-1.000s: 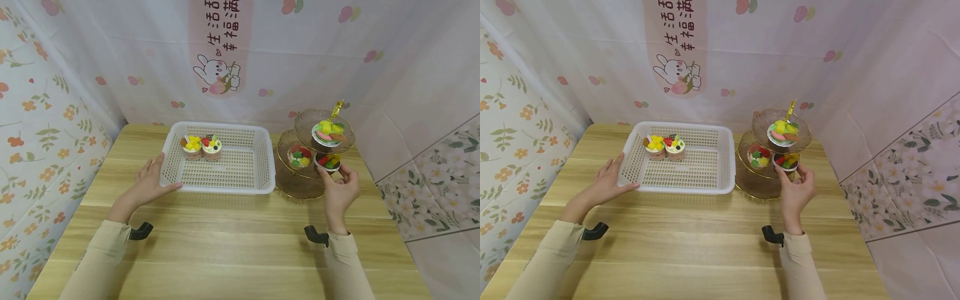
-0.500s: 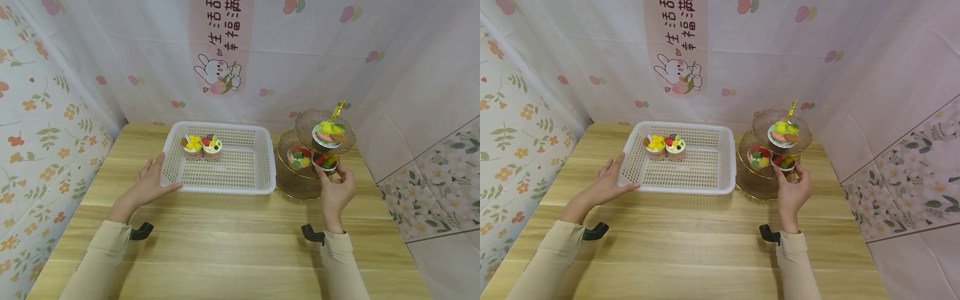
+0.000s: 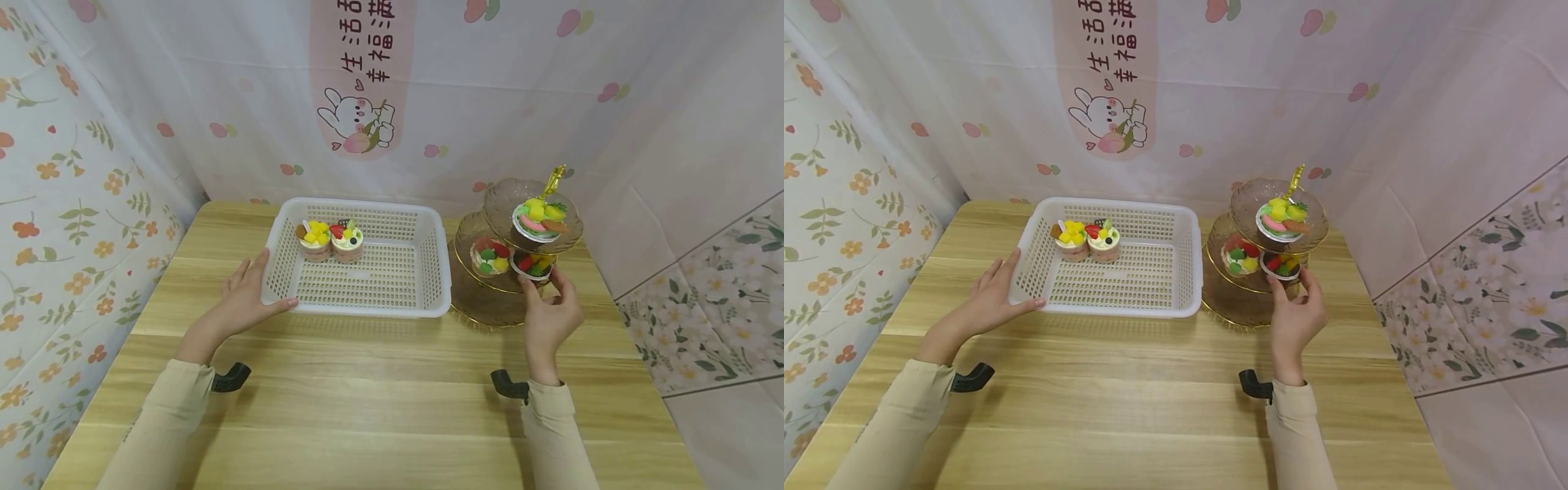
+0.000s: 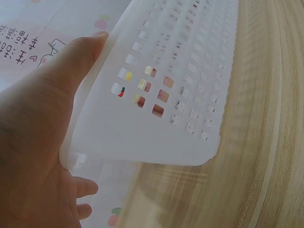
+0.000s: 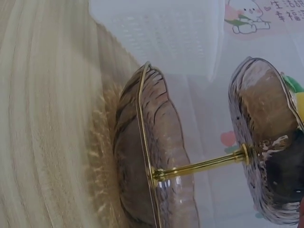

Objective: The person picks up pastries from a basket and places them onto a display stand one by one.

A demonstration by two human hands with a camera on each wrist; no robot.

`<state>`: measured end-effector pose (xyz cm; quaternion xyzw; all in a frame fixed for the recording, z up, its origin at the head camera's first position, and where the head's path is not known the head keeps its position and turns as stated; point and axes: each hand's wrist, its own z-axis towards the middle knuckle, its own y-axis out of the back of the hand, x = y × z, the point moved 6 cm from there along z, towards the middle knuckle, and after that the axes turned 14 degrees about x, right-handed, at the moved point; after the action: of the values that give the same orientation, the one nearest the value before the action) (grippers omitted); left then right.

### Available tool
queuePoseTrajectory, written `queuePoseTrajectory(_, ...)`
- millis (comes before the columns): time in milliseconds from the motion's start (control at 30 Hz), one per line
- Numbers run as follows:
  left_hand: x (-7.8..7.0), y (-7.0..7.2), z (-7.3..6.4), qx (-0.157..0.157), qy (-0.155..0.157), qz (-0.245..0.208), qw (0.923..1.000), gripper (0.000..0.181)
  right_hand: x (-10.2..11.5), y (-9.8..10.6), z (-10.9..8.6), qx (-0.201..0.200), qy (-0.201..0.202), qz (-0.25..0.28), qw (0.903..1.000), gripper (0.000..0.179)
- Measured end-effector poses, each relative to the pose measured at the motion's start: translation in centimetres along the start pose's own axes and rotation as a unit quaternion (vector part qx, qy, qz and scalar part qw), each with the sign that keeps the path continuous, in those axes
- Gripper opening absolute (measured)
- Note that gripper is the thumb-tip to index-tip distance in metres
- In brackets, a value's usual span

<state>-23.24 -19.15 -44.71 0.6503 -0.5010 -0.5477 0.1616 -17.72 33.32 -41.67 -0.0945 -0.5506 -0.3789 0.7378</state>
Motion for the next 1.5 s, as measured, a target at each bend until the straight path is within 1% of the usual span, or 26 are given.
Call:
queuePoseTrajectory(167, -0.1, 0.1, -0.1, 0.001, -0.001, -0.003, 1.0, 0.121, -0.1, 0.1, 0.0, -0.002, -0.004, -0.006, 1.0, 0.043)
queuePoseTrajectory(567, 0.1, -0.1, 0.0, 0.0, -0.001, -0.001, 1.0, 0.121, -0.1, 0.1, 0.2, -0.022, -0.015, -0.01, 0.9996, 0.038)
queuePoseTrajectory(867, 0.0, 0.1, 0.1, -0.001, -0.002, -0.005, 1.0, 0.121, 0.1, 0.1, 0.3, -0.02, -0.012, -0.053, 0.9983, 0.041)
queuePoseTrajectory(967, 0.1, 0.0, 0.0, -0.001, -0.001, -0.003, 1.0, 0.121, 0.1, 0.2, 0.2, -0.017, -0.011, -0.059, 0.998, 0.041)
queuePoseTrajectory(1067, 0.1, 0.0, 0.0, 0.0, -0.002, -0.003, 1.0, 0.121, 0.1, 0.4, 0.1, -0.016, -0.009, -0.057, 0.9982, 0.041)
queuePoseTrajectory(1167, 0.0, 0.1, 0.0, 0.0, -0.002, -0.004, 1.0, 0.121, 0.5, 0.9, -0.2, -0.019, -0.008, -0.035, 0.9992, 0.04)
queuePoseTrajectory(1233, 0.0, 0.0, 0.0, 0.0, -0.002, -0.004, 1.0, 0.121, 1.3, 1.2, -0.5, -0.022, 0.007, -0.018, 0.9996, 0.038)
queuePoseTrajectory(1300, -0.1, 0.0, 0.0, -0.001, -0.003, -0.004, 1.0, 0.121, 2.5, 1.5, -1.0, -0.021, 0.04, -0.007, 0.999, 0.036)
queuePoseTrajectory(1333, -0.1, 0.0, 0.0, -0.001, -0.003, -0.004, 1.0, 0.121, 3.3, 1.5, -1.3, -0.019, 0.063, -0.005, 0.9978, 0.035)
queuePoseTrajectory(1433, -0.1, 0.1, 0.0, -0.003, -0.004, -0.007, 1.0, 0.121, 6.1, 0.6, -2.4, 0.012, 0.14, 0.007, 0.9901, 0.033)
queuePoseTrajectory(1500, 0.0, 0.1, 0.0, -0.004, -0.005, -0.009, 0.9999, 0.121, 7.9, -0.8, -3.1, 0.054, 0.179, 0.028, 0.9819, 0.034)
